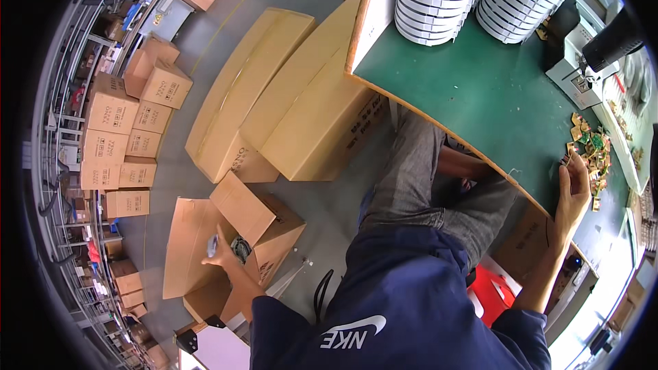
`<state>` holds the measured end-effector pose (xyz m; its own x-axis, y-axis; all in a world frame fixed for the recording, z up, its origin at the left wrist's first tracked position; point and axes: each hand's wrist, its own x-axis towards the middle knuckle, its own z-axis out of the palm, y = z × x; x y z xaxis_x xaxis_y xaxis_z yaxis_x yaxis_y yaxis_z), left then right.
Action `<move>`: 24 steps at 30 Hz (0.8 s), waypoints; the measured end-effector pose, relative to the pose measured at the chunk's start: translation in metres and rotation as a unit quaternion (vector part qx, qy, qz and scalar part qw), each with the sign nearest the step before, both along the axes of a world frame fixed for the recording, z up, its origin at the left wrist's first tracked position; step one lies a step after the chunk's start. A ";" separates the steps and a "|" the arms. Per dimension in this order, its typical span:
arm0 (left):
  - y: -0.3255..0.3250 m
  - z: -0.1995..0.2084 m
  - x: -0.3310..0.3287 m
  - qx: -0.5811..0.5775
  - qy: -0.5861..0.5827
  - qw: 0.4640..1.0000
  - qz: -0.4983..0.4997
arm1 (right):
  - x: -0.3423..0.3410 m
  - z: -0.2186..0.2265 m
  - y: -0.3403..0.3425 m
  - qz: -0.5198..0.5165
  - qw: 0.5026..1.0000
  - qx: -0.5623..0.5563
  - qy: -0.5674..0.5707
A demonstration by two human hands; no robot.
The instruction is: Assembling small electronic components onto a circular plastic base using an electric screwdriver.
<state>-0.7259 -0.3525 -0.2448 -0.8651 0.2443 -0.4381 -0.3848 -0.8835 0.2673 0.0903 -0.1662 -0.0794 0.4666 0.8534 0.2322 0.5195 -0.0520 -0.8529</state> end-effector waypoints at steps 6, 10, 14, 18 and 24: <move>0.118 0.063 0.048 -0.264 0.187 0.914 -0.245 | -0.012 0.004 0.002 0.008 1.000 0.007 -0.028; 0.262 0.236 0.248 -0.207 0.667 0.619 -0.360 | -0.019 0.014 0.004 -0.013 1.000 0.003 -0.023; 0.378 0.327 0.395 -0.077 0.897 0.229 -0.370 | -0.016 0.013 0.000 -0.022 0.999 0.010 -0.021; 0.478 0.337 0.456 -0.228 0.930 -0.043 -0.284 | -0.018 0.015 0.003 -0.005 0.999 0.032 0.040; 0.513 0.342 0.479 -0.267 0.871 -0.092 -0.402 | -0.021 0.017 0.002 -0.017 0.997 0.034 0.071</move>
